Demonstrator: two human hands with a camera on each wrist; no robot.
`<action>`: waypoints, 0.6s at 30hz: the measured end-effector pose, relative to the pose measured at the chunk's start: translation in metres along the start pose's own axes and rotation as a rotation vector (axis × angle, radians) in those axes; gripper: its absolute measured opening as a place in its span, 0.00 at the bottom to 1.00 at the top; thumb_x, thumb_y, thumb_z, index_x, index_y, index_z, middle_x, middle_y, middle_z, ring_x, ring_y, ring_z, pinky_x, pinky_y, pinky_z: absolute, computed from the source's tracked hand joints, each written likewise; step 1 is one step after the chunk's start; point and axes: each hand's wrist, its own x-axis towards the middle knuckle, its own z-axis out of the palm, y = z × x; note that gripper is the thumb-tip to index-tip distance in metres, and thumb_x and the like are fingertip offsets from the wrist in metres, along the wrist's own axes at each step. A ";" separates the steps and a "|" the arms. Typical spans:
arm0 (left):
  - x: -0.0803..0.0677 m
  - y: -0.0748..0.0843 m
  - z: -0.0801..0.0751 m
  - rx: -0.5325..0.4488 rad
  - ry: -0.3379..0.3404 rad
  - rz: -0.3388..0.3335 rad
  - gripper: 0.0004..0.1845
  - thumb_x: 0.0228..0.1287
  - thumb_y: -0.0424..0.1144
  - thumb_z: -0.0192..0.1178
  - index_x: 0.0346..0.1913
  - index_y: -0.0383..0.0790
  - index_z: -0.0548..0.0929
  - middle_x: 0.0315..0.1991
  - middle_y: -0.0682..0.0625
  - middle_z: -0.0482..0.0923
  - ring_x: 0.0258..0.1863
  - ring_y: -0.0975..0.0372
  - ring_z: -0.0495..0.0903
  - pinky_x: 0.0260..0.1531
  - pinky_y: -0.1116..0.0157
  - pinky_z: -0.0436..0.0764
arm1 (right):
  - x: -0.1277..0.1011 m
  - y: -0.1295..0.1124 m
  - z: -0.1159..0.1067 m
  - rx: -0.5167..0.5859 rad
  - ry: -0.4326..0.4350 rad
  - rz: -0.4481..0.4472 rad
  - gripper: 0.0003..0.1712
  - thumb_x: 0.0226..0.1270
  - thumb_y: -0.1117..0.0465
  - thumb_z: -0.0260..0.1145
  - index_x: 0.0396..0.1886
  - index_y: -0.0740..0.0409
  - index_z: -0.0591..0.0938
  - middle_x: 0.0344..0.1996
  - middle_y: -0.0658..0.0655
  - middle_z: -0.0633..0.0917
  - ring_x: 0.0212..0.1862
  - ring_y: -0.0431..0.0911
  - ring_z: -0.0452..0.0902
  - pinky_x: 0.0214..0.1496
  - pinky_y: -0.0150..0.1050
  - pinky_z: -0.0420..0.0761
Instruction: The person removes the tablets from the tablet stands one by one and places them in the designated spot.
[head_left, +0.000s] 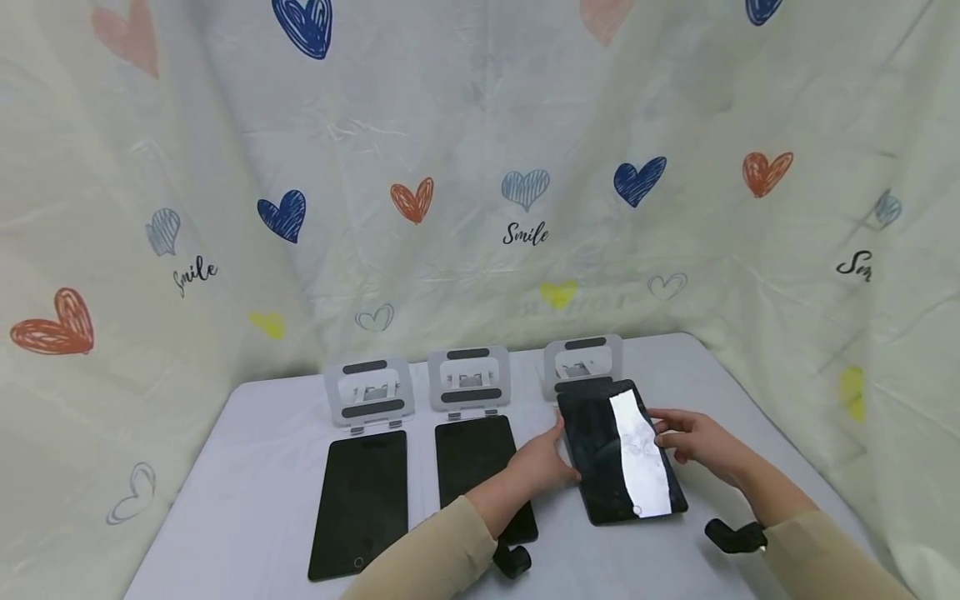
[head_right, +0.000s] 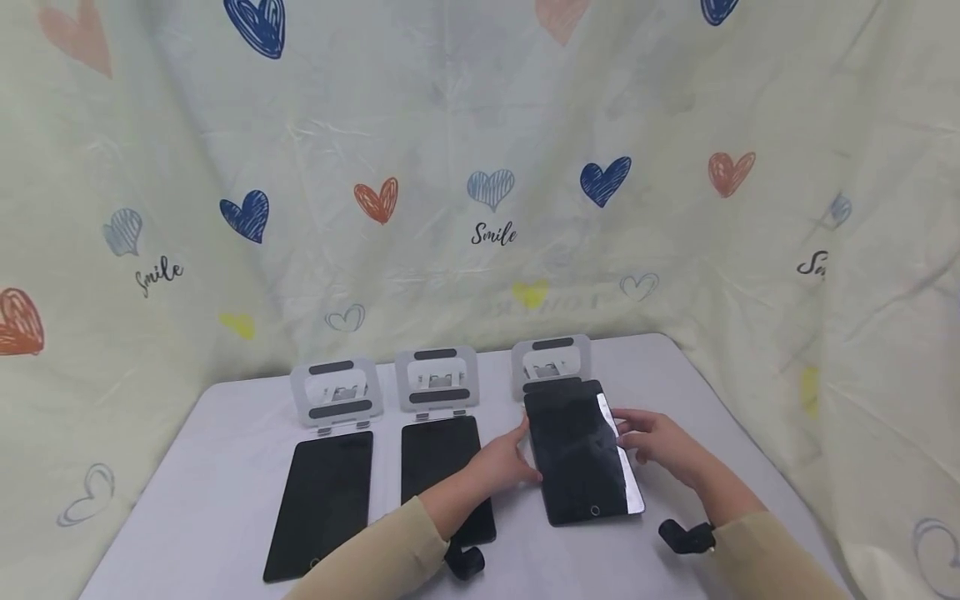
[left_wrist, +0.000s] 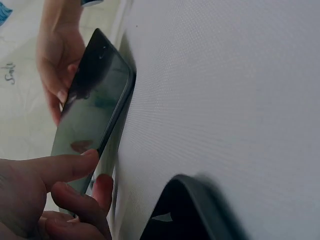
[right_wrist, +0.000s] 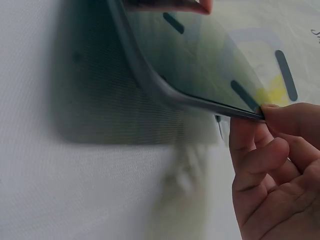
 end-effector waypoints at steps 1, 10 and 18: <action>0.000 0.001 0.000 0.009 -0.004 -0.008 0.55 0.48 0.42 0.78 0.78 0.52 0.58 0.58 0.48 0.81 0.38 0.62 0.78 0.37 0.64 0.77 | 0.000 0.001 -0.001 0.011 -0.006 0.002 0.37 0.68 0.64 0.64 0.73 0.69 0.62 0.50 0.63 0.76 0.29 0.48 0.70 0.32 0.40 0.75; -0.004 0.004 0.002 0.028 -0.080 -0.048 0.53 0.52 0.45 0.76 0.79 0.49 0.57 0.20 0.52 0.77 0.20 0.61 0.75 0.27 0.65 0.70 | 0.002 0.010 -0.006 0.050 -0.056 0.027 0.36 0.69 0.64 0.63 0.72 0.71 0.63 0.48 0.61 0.78 0.33 0.49 0.71 0.33 0.39 0.76; -0.007 0.007 0.004 0.009 -0.121 -0.067 0.50 0.55 0.42 0.75 0.78 0.44 0.58 0.16 0.52 0.80 0.15 0.60 0.76 0.28 0.67 0.71 | 0.004 0.016 -0.008 0.066 -0.094 0.023 0.35 0.70 0.65 0.62 0.72 0.72 0.62 0.47 0.60 0.79 0.32 0.47 0.72 0.33 0.39 0.76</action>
